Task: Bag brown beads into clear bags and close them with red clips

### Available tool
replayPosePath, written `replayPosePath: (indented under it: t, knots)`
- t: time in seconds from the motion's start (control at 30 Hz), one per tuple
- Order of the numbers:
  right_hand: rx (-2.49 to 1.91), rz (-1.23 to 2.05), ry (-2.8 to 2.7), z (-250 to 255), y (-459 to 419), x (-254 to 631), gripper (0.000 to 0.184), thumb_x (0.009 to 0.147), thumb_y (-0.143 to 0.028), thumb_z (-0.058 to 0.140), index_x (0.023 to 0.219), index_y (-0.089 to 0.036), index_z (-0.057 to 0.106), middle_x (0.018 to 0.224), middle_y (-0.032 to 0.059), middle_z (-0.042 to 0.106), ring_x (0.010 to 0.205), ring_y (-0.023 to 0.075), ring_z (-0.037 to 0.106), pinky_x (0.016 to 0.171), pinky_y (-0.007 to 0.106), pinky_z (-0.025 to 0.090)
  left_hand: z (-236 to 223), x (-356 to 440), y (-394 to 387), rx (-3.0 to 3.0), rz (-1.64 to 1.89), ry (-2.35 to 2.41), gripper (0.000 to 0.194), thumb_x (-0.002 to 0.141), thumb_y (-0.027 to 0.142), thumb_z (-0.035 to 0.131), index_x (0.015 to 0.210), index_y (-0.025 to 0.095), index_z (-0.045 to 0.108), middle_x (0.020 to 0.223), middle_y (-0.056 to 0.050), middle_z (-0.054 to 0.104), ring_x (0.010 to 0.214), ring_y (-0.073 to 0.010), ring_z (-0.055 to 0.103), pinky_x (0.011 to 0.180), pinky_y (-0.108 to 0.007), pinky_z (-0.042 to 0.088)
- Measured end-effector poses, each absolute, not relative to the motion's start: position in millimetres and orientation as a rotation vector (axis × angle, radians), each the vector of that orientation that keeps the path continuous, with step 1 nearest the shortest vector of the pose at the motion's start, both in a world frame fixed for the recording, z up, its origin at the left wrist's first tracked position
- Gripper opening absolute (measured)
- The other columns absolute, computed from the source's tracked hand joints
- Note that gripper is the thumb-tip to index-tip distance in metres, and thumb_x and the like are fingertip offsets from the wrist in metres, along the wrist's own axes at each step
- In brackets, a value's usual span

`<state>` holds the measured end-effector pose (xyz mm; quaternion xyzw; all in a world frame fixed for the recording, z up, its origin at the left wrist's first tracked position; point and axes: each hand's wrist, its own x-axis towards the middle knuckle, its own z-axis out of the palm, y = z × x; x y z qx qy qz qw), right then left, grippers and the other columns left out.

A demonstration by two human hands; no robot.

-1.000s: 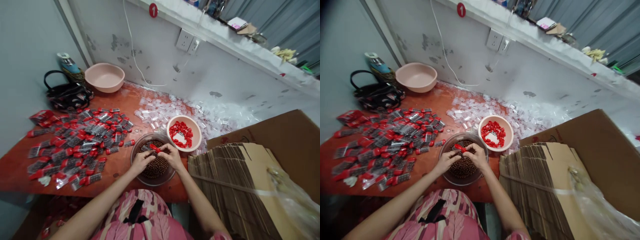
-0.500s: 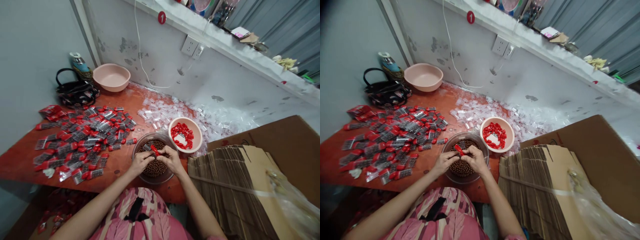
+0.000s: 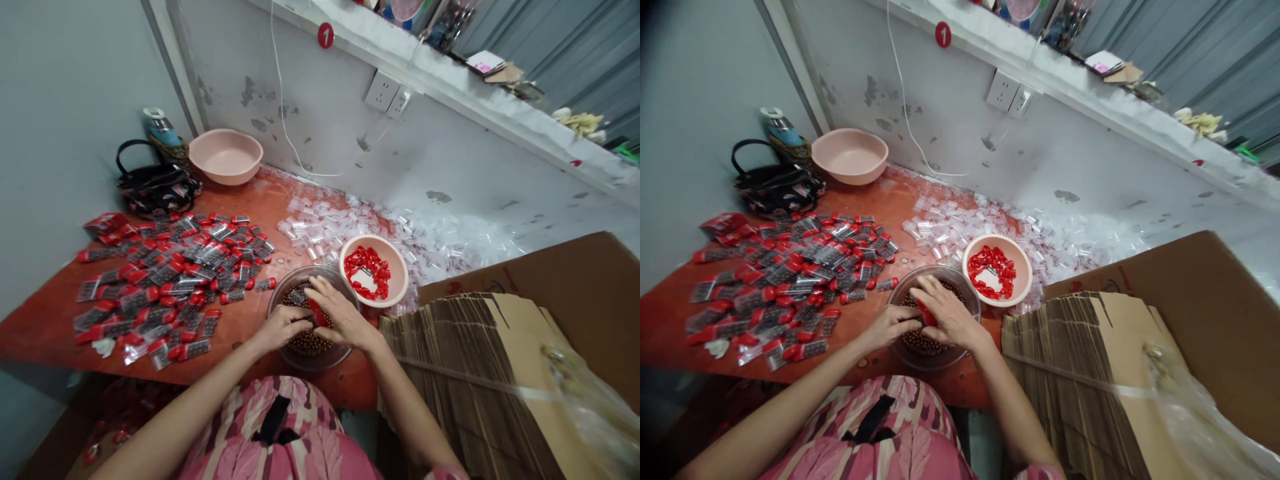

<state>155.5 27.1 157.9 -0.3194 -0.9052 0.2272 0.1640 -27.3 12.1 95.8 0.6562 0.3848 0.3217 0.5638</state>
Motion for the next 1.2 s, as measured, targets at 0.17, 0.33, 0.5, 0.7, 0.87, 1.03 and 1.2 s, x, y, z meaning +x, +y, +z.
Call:
replayPosePath:
  t: [0.17, 0.33, 0.5, 0.7, 0.87, 1.03, 1.2]
  knots:
    - [-0.946, 0.496, -2.614, 155.2, 34.2, 152.7, 0.051, 0.078, -0.033, 0.054, 0.124, -0.019, 0.038, 0.117, 0.0118, 0.048, 0.11, 0.0224, 0.043, 0.091, 0.038, 0.038, 82.2, -28.9, 9.5, 1.224, 0.835, 0.982, 0.026, 0.07, 0.03, 0.059, 0.09, 0.015, 0.068, 0.081, -0.004, 0.069, 0.074, -0.0199, 0.059, 0.068, -0.029, 0.044]
    - [-1.161, 0.402, -2.51, 125.7, 23.6, 144.4, 0.062, 0.074, -0.043, 0.056, 0.126, -0.015, 0.035, 0.114, 0.0155, 0.047, 0.106, 0.0264, 0.044, 0.088, 0.041, 0.041, 70.1, -22.8, 5.0, 0.724, 0.99, 1.014, 0.031, 0.066, 0.032, 0.064, 0.093, 0.016, 0.063, 0.083, -0.003, 0.066, 0.069, -0.0143, 0.058, 0.063, -0.024, 0.046]
    - [-1.318, 0.319, -2.446, 104.2, 18.0, 128.7, 0.076, 0.071, -0.042, 0.058, 0.131, -0.009, 0.025, 0.123, 0.0196, 0.039, 0.113, 0.0308, 0.037, 0.093, 0.046, 0.035, 70.0, -14.1, 5.2, 0.559, 1.037, 1.022, 0.035, 0.064, 0.033, 0.066, 0.093, 0.014, 0.059, 0.078, -0.003, 0.063, 0.062, -0.0109, 0.056, 0.059, -0.022, 0.044]
    - [-1.245, 0.293, -2.327, 89.2, 25.2, 125.3, 0.063, 0.071, -0.03, 0.054, 0.127, -0.009, 0.032, 0.115, 0.0178, 0.043, 0.108, 0.0277, 0.04, 0.09, 0.045, 0.038, 73.7, -11.5, 11.2, 0.586, 1.089, 1.029, 0.03, 0.064, 0.03, 0.067, 0.088, 0.014, 0.062, 0.083, -0.004, 0.065, 0.076, -0.0144, 0.057, 0.071, -0.024, 0.042]
    - [-1.273, 0.29, -2.247, 75.1, 27.1, 117.7, 0.062, 0.071, -0.027, 0.053, 0.127, -0.012, 0.033, 0.113, 0.0154, 0.045, 0.106, 0.0268, 0.043, 0.09, 0.045, 0.039, 65.3, -14.2, 15.4, 0.535, 1.094, 1.026, 0.029, 0.063, 0.029, 0.067, 0.087, 0.014, 0.062, 0.08, -0.004, 0.065, 0.07, -0.0126, 0.057, 0.065, -0.023, 0.043]
    - [-1.275, 0.436, -2.318, 63.3, 44.3, 111.7, 0.076, 0.073, -0.032, 0.056, 0.135, -0.011, 0.018, 0.129, 0.0162, 0.035, 0.121, 0.0267, 0.031, 0.099, 0.043, 0.031, 53.4, -26.0, 31.3, 0.429, 1.089, 1.04, 0.031, 0.062, 0.029, 0.068, 0.088, 0.015, 0.06, 0.077, -0.002, 0.064, 0.065, -0.0114, 0.059, 0.062, -0.024, 0.047]
    - [-1.515, 0.576, -2.115, 43.5, 75.2, 129.3, 0.058, 0.078, -0.032, 0.052, 0.129, -0.014, 0.03, 0.124, 0.0127, 0.044, 0.116, 0.0218, 0.04, 0.096, 0.037, 0.035, 48.5, -68.2, 77.7, 0.376, 1.322, 1.201, 0.033, 0.056, 0.029, 0.071, 0.083, 0.014, 0.059, 0.078, 0.0, 0.063, 0.064, -0.0105, 0.06, 0.066, -0.027, 0.05]
